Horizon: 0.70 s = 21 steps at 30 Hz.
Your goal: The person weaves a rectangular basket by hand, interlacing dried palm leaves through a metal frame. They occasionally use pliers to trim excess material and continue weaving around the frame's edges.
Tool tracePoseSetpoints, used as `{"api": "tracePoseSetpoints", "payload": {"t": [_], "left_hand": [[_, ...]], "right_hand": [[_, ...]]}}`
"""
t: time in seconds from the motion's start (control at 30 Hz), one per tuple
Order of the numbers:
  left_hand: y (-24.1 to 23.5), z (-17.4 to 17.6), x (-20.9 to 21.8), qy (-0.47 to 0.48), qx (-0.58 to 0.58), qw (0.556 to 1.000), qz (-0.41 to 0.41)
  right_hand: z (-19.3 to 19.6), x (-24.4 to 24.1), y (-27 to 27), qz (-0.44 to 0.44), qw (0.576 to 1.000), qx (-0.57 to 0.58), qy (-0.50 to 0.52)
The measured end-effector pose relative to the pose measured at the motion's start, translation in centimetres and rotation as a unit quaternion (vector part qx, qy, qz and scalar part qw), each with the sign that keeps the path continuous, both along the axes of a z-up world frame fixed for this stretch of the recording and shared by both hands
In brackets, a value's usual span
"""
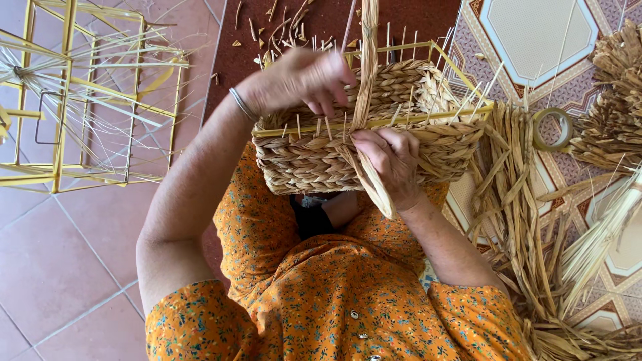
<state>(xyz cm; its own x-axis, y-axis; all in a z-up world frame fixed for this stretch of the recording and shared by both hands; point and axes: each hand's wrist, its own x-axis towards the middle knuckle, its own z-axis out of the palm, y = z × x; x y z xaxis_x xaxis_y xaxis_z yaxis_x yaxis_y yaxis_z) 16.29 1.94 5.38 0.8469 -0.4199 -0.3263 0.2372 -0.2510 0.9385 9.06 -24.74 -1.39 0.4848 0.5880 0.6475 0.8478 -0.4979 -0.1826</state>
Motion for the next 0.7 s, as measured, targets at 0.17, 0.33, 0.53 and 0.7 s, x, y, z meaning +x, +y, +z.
{"api": "tracePoseSetpoints", "payload": {"t": [0.17,0.33,0.53,0.7], "left_hand": [[-0.3,-2.0,2.4,-0.030,0.167,0.975,-0.141],[-2.1,-6.3,3.4,-0.005,0.018,0.963,-0.269],[-2.2,-8.0,3.8,-0.090,0.071,0.950,-0.292],[-1.3,-8.5,3.3,-0.037,-0.234,0.919,-0.314]], "right_hand": [[-1.5,0.8,-0.1,0.004,0.998,0.061,-0.005],[-2.0,1.5,0.9,-0.013,0.989,0.146,-0.005],[0.8,0.5,0.8,-0.014,0.995,0.092,0.026],[2.3,0.7,1.7,-0.025,0.997,0.069,0.007]]}}
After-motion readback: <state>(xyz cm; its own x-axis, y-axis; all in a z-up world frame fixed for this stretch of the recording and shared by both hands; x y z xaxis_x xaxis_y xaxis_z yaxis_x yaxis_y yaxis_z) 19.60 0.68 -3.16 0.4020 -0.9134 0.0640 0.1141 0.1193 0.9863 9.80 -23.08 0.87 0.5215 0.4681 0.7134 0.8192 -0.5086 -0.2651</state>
